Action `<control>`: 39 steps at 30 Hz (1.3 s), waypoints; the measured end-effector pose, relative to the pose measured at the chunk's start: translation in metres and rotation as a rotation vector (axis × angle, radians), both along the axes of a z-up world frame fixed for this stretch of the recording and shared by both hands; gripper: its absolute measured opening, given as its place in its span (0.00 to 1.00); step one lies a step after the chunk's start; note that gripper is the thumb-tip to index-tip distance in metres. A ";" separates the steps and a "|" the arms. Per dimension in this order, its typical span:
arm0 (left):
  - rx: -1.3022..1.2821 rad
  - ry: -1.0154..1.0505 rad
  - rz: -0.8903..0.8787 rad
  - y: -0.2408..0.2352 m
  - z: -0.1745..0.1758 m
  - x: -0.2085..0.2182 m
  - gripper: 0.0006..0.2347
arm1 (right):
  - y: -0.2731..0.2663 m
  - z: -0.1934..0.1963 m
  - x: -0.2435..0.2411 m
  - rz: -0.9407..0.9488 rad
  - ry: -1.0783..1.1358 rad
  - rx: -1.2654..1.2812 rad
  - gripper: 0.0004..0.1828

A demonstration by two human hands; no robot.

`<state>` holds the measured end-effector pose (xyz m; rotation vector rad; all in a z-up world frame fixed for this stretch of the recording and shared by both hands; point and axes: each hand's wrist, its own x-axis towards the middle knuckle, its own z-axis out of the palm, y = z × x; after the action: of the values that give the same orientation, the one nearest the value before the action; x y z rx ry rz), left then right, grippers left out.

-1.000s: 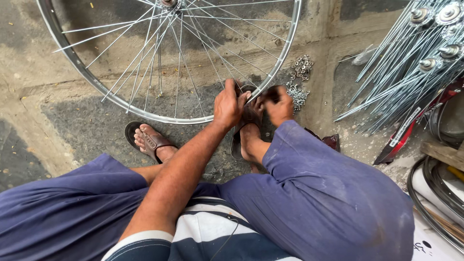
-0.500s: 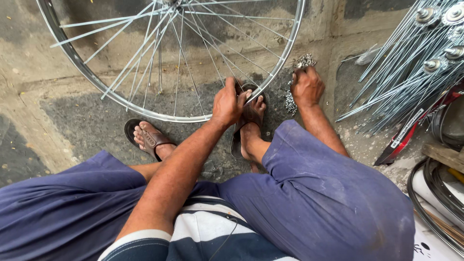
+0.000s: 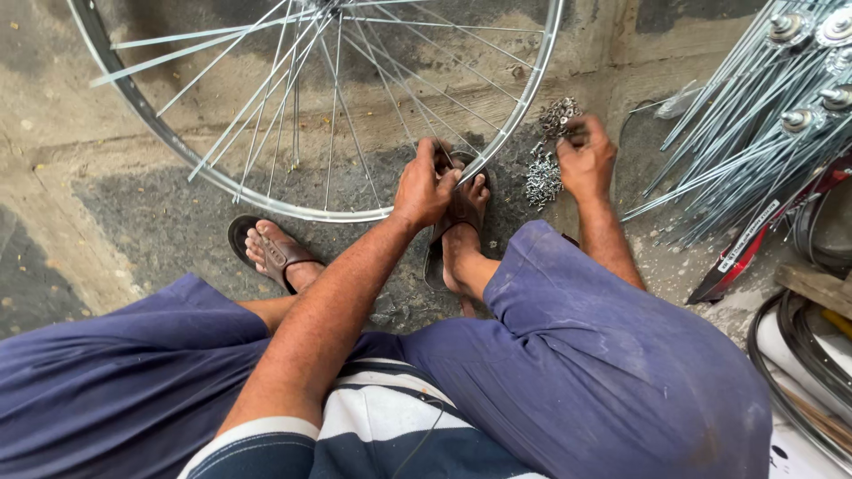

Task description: The person sits on the ground and installs spokes and nipples onto a bicycle wheel rim. They repeatedly pick up spokes and small metal nipples from the floor, insert the spokes into the rim, and secure them with the nipples.

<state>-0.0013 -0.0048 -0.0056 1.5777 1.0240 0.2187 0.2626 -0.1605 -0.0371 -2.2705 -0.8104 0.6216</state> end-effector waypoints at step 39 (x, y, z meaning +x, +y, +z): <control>0.021 0.088 0.102 -0.011 -0.012 0.035 0.15 | 0.027 0.059 -0.043 -0.319 1.309 0.507 0.06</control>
<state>0.0342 -0.0156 -0.0172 1.5665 1.1756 0.2322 0.2199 -0.1340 0.0220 -1.0831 0.0711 1.3061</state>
